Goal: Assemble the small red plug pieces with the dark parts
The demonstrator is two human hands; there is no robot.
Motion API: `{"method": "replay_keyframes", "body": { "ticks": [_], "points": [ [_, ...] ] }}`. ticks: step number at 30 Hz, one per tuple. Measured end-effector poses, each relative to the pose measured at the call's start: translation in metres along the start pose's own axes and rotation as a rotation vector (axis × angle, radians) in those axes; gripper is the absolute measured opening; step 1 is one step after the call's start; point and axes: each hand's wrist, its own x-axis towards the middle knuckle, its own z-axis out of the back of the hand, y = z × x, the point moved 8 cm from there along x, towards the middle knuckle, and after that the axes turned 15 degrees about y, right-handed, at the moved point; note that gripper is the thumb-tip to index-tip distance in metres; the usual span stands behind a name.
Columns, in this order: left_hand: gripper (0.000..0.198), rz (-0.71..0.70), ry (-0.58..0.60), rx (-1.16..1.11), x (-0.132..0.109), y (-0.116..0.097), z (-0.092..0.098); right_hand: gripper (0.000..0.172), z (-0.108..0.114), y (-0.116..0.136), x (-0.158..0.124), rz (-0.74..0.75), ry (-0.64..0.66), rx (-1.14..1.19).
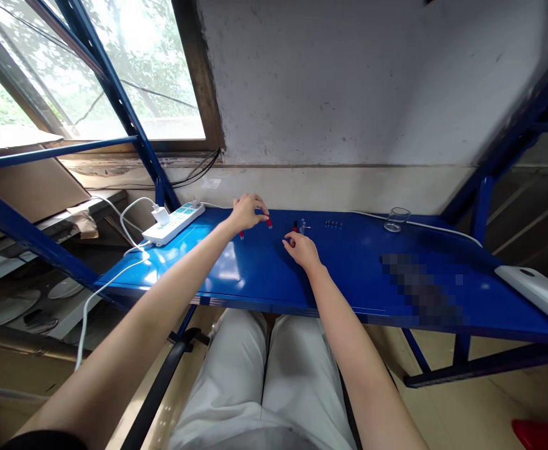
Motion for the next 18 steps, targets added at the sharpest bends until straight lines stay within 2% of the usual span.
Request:
{"method": "replay_keyframes", "body": {
  "ticks": [3,6,9,13,18],
  "points": [
    [0.011,0.084,0.071,0.067,0.005,0.024,0.005,0.026,-0.001,0.0,0.0,-0.009,0.037,0.012],
    [0.012,0.137,0.139,0.125,0.003,0.046,-0.007,0.027,-0.002,0.0,0.0,-0.018,0.068,0.017],
    [0.011,0.182,0.159,0.142,-0.002,0.064,-0.018,0.028,-0.002,0.001,-0.001,-0.026,0.085,0.027],
    [0.01,0.214,0.175,0.125,-0.006,0.076,-0.026,0.028,-0.002,0.002,-0.001,-0.021,0.087,0.041],
    [0.009,0.223,0.176,0.127,-0.005,0.08,-0.025,0.027,-0.001,0.002,-0.001,-0.028,0.079,0.046]
  ]
}}
